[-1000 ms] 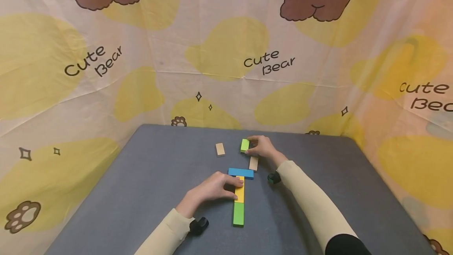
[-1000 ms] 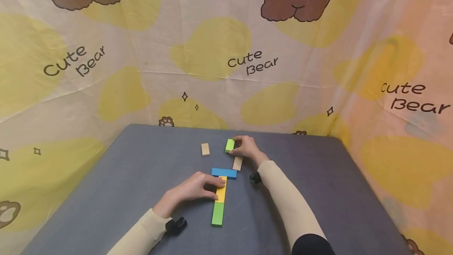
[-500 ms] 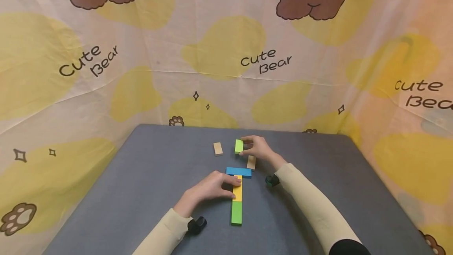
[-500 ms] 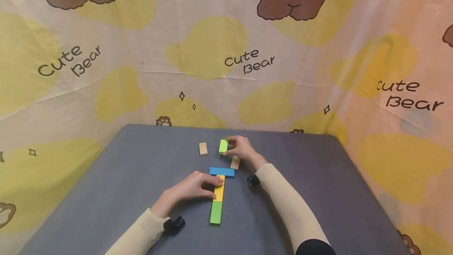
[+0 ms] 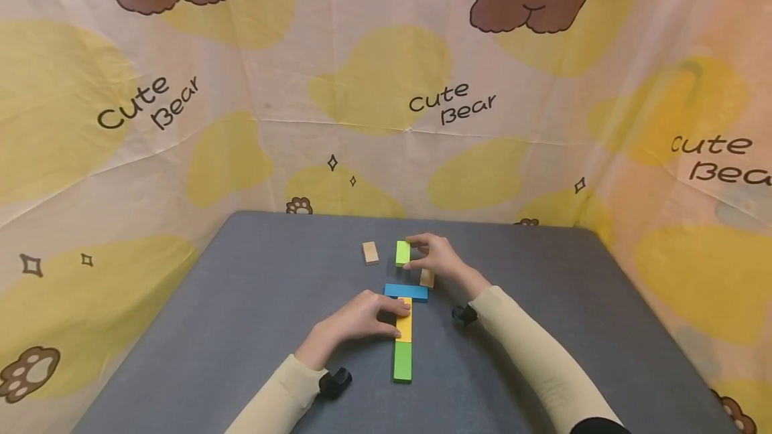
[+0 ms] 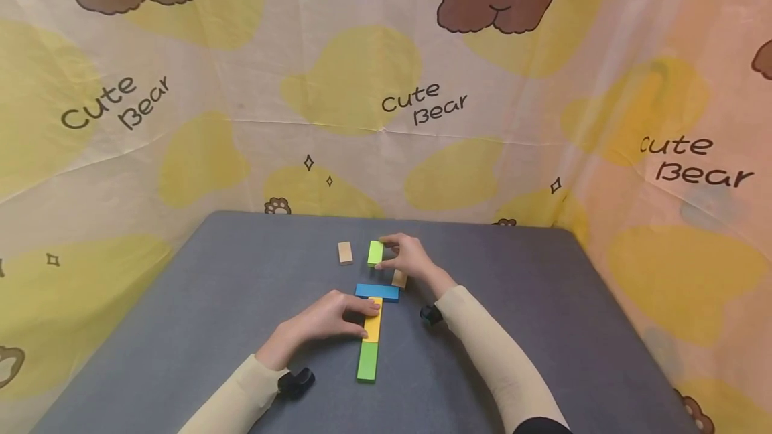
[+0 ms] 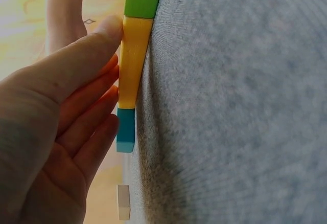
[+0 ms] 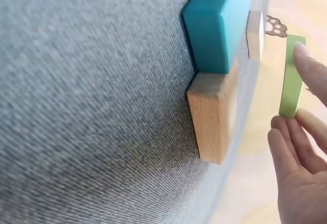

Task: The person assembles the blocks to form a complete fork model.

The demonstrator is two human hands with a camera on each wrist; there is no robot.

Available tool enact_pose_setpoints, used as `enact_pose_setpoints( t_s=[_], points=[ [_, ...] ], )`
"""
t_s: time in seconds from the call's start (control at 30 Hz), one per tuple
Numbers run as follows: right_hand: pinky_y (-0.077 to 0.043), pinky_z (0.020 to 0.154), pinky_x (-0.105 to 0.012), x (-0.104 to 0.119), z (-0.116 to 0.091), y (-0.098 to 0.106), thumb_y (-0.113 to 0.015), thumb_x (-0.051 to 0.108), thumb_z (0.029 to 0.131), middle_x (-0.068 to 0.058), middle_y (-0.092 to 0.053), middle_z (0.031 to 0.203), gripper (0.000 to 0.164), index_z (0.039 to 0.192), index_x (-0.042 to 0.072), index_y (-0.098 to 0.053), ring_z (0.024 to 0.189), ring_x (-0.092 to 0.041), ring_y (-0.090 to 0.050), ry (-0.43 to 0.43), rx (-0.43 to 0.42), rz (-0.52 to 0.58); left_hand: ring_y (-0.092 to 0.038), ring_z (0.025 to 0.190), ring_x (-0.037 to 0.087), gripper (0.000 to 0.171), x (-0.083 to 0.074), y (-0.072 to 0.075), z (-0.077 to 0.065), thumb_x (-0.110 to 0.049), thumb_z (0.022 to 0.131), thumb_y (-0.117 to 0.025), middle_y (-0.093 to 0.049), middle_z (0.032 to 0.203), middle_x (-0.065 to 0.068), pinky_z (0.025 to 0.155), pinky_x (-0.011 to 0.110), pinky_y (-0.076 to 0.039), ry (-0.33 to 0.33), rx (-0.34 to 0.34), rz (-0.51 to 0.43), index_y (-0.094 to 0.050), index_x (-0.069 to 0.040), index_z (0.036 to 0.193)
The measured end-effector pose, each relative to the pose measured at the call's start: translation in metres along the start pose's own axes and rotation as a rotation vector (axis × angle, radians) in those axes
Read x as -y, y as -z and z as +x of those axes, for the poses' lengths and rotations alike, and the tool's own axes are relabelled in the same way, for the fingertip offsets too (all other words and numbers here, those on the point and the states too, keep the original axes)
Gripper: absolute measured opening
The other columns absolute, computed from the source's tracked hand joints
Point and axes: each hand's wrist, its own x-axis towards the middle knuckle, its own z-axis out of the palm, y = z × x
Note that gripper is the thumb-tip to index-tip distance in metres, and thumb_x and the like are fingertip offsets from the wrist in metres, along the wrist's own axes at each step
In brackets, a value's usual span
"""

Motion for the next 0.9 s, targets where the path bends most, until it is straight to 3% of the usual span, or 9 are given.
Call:
enact_pose_setpoints(
  t_s=[0.9],
  points=[
    [-0.053,0.098,-0.039,-0.001,-0.024,-0.004,-0.084,0.027,0.073,-0.011,-0.062,0.130,0.065,0.130,0.009,-0.060,0.118,-0.027,-0.063,0.025,-0.016,0.021,-0.062,0.120,0.005,0.044,-0.002,0.000,0.000,-0.037,0.081,-0.076,-0.067,0.125,-0.014,0.103,0.031,-0.050,-0.013,-0.014,0.008,-0.068,-0.025,0.123]
  ],
)
